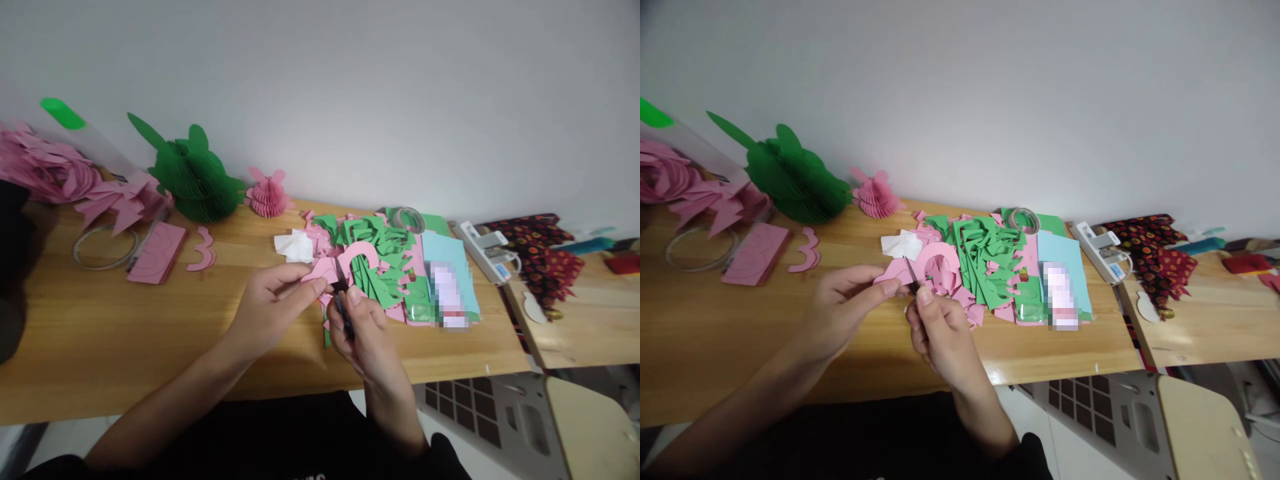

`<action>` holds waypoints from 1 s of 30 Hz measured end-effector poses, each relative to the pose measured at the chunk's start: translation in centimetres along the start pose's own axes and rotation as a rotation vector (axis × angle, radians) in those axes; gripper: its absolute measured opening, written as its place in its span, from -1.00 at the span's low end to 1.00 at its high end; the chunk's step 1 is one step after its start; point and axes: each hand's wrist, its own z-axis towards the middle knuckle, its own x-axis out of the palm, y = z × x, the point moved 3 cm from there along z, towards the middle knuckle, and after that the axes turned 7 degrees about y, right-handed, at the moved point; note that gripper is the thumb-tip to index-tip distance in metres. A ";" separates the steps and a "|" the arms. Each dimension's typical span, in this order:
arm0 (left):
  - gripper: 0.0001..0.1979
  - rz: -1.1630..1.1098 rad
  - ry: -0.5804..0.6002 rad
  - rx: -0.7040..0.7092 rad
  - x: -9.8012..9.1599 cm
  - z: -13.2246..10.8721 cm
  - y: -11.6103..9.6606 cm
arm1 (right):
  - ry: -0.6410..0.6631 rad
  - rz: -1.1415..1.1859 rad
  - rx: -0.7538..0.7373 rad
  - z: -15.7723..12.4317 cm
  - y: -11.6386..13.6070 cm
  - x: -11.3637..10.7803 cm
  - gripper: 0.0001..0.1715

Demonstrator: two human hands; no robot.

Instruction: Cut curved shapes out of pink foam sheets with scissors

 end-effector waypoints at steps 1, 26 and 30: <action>-0.83 -0.002 -0.001 0.000 0.0 0.0 0.0 | 0.002 -0.003 0.000 0.0 0.0 0.0 -0.38; -0.91 -0.204 0.014 0.041 -0.2 -0.2 0.4 | 0.047 -0.073 0.011 -0.1 0.1 0.0 -0.38; -0.91 -0.189 0.006 0.035 -0.2 -0.2 0.2 | 0.041 -0.098 0.020 0.0 0.1 -0.1 -0.37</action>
